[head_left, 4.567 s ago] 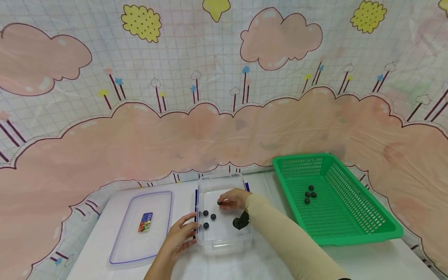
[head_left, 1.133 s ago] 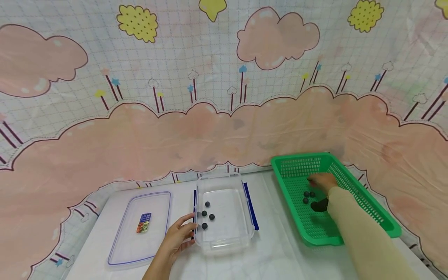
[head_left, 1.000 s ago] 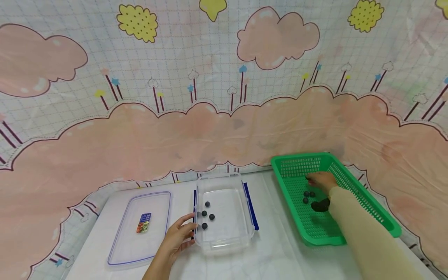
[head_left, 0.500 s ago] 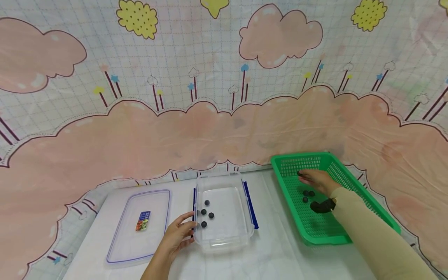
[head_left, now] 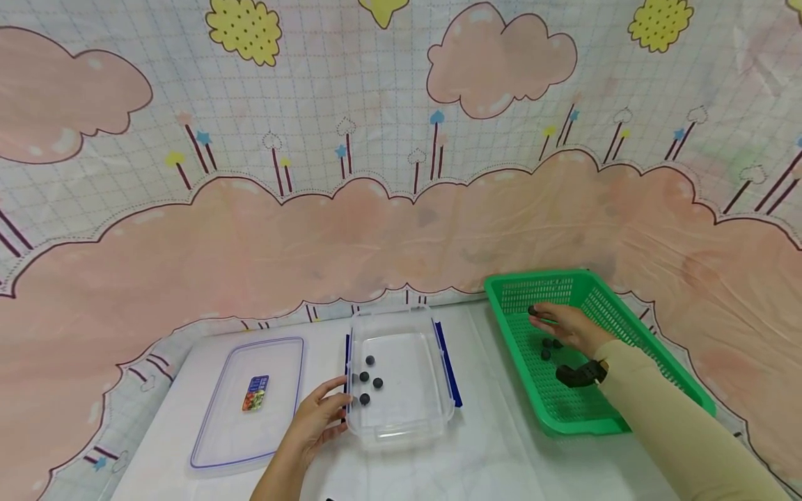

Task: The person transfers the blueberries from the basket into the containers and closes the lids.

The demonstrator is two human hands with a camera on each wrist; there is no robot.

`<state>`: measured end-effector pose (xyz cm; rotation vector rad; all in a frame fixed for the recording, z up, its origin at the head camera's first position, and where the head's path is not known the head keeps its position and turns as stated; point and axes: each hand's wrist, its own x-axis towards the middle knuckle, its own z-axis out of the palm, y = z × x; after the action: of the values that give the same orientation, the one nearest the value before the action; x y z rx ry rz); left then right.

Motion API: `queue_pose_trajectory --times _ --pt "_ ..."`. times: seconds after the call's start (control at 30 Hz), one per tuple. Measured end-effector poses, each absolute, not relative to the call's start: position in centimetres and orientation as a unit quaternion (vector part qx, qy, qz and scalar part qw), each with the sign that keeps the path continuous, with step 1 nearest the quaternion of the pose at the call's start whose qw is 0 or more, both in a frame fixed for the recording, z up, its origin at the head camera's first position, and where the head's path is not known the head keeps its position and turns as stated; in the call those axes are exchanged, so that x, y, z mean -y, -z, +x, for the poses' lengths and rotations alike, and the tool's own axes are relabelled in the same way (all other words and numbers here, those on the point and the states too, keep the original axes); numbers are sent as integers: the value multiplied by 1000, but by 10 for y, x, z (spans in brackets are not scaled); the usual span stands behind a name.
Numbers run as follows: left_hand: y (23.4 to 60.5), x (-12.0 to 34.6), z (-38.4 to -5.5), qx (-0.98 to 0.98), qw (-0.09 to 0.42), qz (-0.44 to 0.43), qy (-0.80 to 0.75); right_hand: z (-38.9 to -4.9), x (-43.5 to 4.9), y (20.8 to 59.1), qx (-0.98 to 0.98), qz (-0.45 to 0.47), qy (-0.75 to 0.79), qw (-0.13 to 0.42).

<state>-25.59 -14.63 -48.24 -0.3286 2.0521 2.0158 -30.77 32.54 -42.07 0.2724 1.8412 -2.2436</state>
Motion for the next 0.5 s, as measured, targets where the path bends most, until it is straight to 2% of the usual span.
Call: queue_pose_trajectory --times 0.5 --pt "481 147 -259 -704 123 -109 -691 -307 -324 423 -615 82 774 127"
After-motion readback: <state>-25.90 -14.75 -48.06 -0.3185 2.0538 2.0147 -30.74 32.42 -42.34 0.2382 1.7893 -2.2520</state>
